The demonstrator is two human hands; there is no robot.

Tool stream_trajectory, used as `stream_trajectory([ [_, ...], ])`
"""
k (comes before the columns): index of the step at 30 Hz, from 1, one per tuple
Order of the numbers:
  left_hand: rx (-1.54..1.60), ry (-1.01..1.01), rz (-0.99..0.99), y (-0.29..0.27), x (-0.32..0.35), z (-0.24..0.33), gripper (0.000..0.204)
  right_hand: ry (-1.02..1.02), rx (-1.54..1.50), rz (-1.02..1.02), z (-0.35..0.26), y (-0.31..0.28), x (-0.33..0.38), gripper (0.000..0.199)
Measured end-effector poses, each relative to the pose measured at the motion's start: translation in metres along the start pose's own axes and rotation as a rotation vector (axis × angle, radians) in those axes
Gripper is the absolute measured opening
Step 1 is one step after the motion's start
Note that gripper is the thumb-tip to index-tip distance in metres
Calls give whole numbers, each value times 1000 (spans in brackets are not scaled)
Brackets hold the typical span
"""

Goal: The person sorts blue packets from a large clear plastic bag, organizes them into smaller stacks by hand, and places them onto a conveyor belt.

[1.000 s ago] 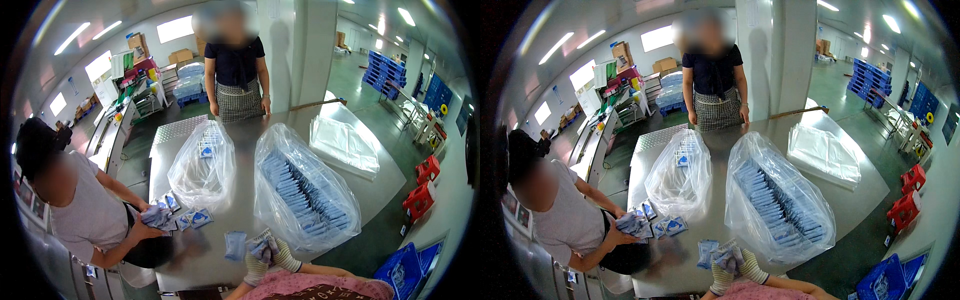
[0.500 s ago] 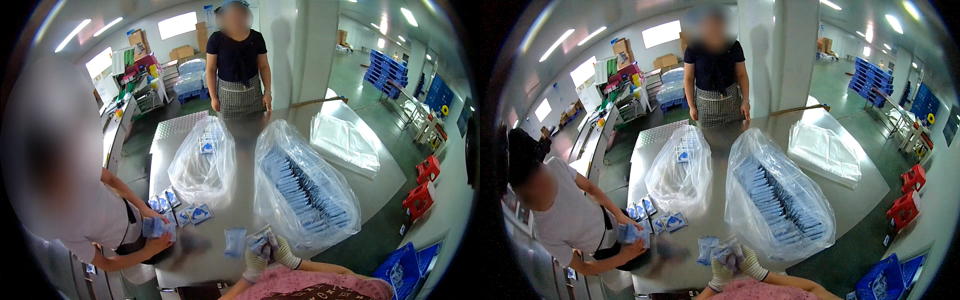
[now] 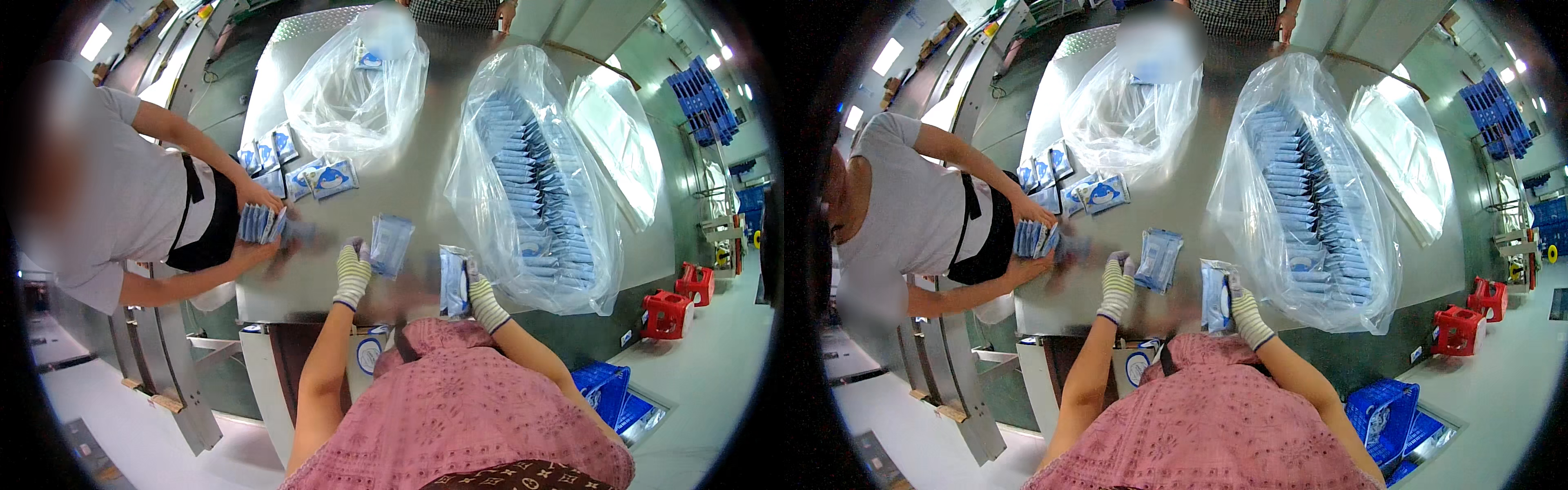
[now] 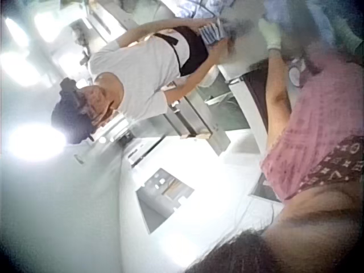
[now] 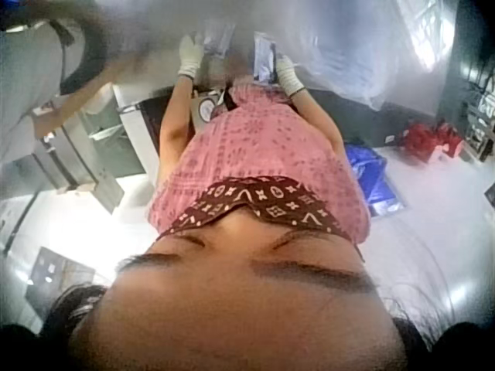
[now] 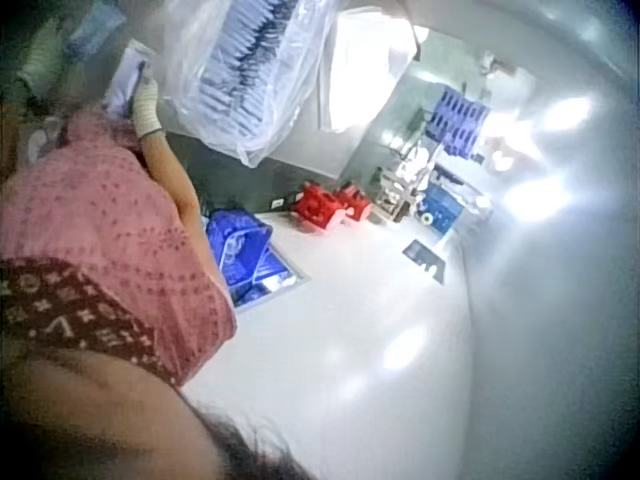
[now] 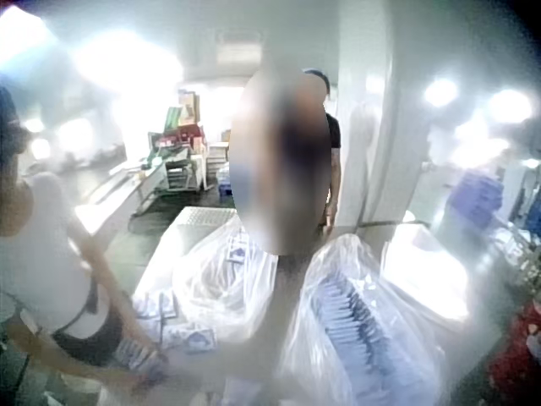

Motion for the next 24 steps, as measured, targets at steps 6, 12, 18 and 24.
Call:
stream_trajectory([
  [6,-330,-151,-144,59,-38,-57,39,23,-3,-21,-18,63,-23,79],
  [12,-396,-141,-130,99,-26,-46,51,-130,273,50,13,82,-104,84],
  [18,511,-450,-495,158,-4,-31,56,-262,422,47,8,76,-117,79],
  [24,688,-347,-650,112,14,61,67,-567,348,-106,-69,82,-44,73],
])
Point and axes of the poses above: each hand's wrist, its own x-axis away from the middle knuckle, its own y-axis out of the palm, z = x × y, the point moved 10 cm from there along -x, towards the middle knuckle
